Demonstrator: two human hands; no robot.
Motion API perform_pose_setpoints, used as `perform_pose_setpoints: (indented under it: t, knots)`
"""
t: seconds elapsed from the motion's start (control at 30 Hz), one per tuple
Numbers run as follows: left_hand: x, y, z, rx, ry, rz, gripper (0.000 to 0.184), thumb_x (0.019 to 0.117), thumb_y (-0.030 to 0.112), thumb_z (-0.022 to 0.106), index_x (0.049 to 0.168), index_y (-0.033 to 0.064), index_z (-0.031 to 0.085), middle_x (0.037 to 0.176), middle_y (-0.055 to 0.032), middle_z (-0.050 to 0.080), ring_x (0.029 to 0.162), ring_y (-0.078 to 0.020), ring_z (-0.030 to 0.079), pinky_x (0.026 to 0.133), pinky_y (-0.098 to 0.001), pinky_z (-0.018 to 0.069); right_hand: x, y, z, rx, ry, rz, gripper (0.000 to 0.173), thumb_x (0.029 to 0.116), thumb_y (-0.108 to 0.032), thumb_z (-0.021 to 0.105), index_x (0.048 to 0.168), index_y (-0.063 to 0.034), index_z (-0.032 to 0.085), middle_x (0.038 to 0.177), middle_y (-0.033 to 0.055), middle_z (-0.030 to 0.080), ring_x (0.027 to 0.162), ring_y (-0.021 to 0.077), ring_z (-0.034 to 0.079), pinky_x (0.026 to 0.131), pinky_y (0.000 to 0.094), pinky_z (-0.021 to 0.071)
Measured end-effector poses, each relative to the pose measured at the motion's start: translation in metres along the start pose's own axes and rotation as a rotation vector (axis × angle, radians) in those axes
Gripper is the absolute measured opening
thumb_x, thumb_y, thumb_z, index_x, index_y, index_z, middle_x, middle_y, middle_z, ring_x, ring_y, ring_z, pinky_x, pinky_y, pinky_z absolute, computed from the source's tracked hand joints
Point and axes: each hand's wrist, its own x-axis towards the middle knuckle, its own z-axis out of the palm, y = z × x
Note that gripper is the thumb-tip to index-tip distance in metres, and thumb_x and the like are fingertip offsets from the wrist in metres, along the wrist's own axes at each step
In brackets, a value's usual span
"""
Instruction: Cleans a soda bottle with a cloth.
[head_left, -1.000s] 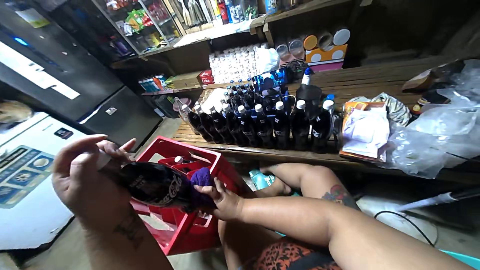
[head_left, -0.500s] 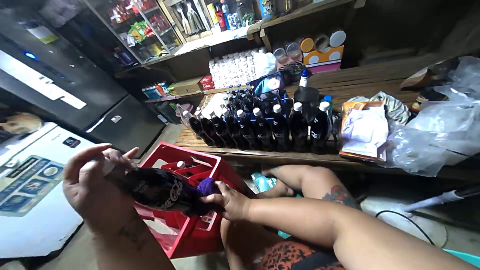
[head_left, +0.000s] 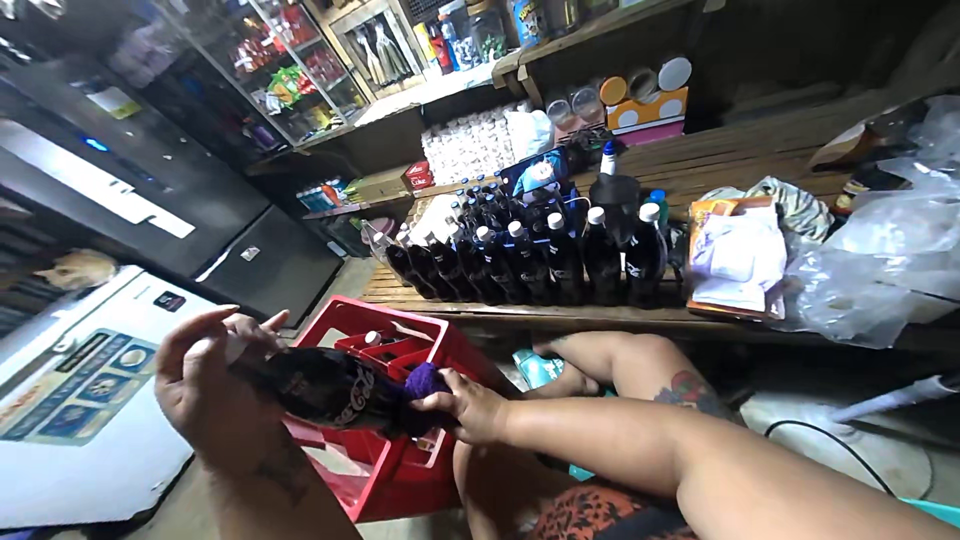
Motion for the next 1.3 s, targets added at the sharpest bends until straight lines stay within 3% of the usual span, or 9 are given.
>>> perform_pose_setpoints:
  t: [0.3, 0.47, 0.57, 0.63, 0.77, 0.9, 0.97, 1.1, 1.3]
  knots:
    - [0.000, 0.002, 0.003, 0.007, -0.024, 0.021, 0.016, 0.1014, 0.027, 0.054, 0.111, 0.0234, 0.067, 0.080, 0.0124, 0.068, 0.074, -0.0069, 0.068, 0.084, -0.0345, 0.0619, -0.002, 0.004, -0.004, -0.005, -0.035, -0.007, 0.064, 0.0880, -0.007, 0.073, 0.146, -0.0281, 0.055, 0.159, 0.0272, 0.033, 0.144, 0.0448, 0.038, 0.112, 0.0584, 0.0408]
    - [-0.001, 0.004, 0.006, 0.005, -0.004, 0.018, 0.016, 0.1012, 0.027, 0.053, 0.110, 0.0232, 0.067, 0.081, 0.0127, 0.068, 0.074, -0.0063, 0.068, 0.082, -0.0326, 0.0621, 0.001, 0.006, -0.028, -0.096, -0.048, 0.112, 0.056, 0.0850, -0.012, 0.073, 0.138, -0.0260, 0.063, 0.151, 0.0204, 0.047, 0.131, 0.0398, 0.053, 0.103, 0.0574, 0.0475]
    - [-0.003, 0.003, 0.006, -0.006, -0.005, 0.019, 0.017, 0.1013, 0.032, 0.057, 0.111, 0.0227, 0.067, 0.083, 0.0119, 0.070, 0.075, -0.0071, 0.069, 0.083, -0.0330, 0.0623, 0.006, -0.004, -0.043, 0.049, 0.189, 0.164, 0.057, 0.0824, -0.009, 0.073, 0.137, -0.0226, 0.064, 0.150, 0.0211, 0.049, 0.130, 0.0370, 0.055, 0.104, 0.0545, 0.0491]
    - [-0.002, 0.004, 0.006, 0.001, -0.005, 0.018, 0.019, 0.1011, 0.032, 0.057, 0.112, 0.0217, 0.068, 0.084, 0.0105, 0.072, 0.078, -0.0089, 0.071, 0.084, -0.0341, 0.0625, 0.017, -0.028, -0.053, 0.192, 0.363, 0.039, 0.065, 0.0765, -0.001, 0.074, 0.139, -0.0166, 0.063, 0.151, 0.0257, 0.047, 0.134, 0.0374, 0.052, 0.108, 0.0515, 0.0469]
    - [-0.003, 0.002, 0.005, 0.007, -0.033, 0.050, 0.027, 0.1004, 0.037, 0.059, 0.116, 0.0159, 0.068, 0.107, -0.0006, 0.076, 0.103, -0.0200, 0.073, 0.096, -0.0380, 0.0590, 0.044, -0.095, -0.077, 0.317, 0.315, -0.235, 0.076, 0.0771, -0.004, 0.077, 0.148, -0.0161, 0.054, 0.155, 0.0293, 0.038, 0.140, 0.0426, 0.044, 0.110, 0.0588, 0.0432]
    - [-0.004, 0.002, 0.005, 0.035, -0.057, 0.082, 0.032, 0.0994, 0.036, 0.058, 0.118, 0.0117, 0.069, 0.135, -0.0070, 0.067, 0.132, -0.0250, 0.058, 0.113, -0.0407, 0.0461, 0.067, -0.144, -0.085, 0.247, 0.166, -0.321, 0.075, 0.0871, -0.025, 0.075, 0.155, -0.0198, 0.046, 0.160, 0.0287, 0.032, 0.147, 0.0450, 0.032, 0.116, 0.0611, 0.0344]
    - [-0.008, 0.007, 0.010, 0.045, -0.050, 0.076, 0.032, 0.1013, 0.030, 0.052, 0.120, 0.0089, 0.068, 0.139, -0.0077, 0.065, 0.136, -0.0252, 0.055, 0.117, -0.0410, 0.0426, 0.079, -0.147, -0.082, 0.167, 0.150, -0.322, 0.074, 0.0918, -0.026, 0.072, 0.158, -0.0195, 0.040, 0.158, 0.0275, 0.036, 0.144, 0.0426, 0.038, 0.116, 0.0586, 0.0360]
    - [-0.012, 0.007, 0.015, 0.002, -0.045, 0.051, 0.033, 0.1018, 0.036, 0.054, 0.121, 0.0130, 0.068, 0.133, -0.0066, 0.069, 0.128, -0.0257, 0.062, 0.111, -0.0406, 0.0490, 0.096, -0.130, -0.080, 0.311, 0.165, -0.314, 0.070, 0.0917, -0.019, 0.072, 0.154, -0.0051, 0.043, 0.147, 0.0286, 0.049, 0.135, 0.0390, 0.050, 0.112, 0.0560, 0.0418]
    - [-0.017, 0.007, 0.018, 0.028, -0.039, 0.027, 0.035, 0.1027, 0.041, 0.053, 0.120, 0.0157, 0.069, 0.116, -0.0037, 0.075, 0.105, -0.0203, 0.072, 0.095, -0.0377, 0.0594, 0.082, -0.105, -0.073, 0.455, 0.128, -0.160, 0.067, 0.0981, -0.023, 0.063, 0.153, 0.0043, 0.036, 0.152, 0.0278, 0.043, 0.138, 0.0308, 0.049, 0.115, 0.0495, 0.0402]
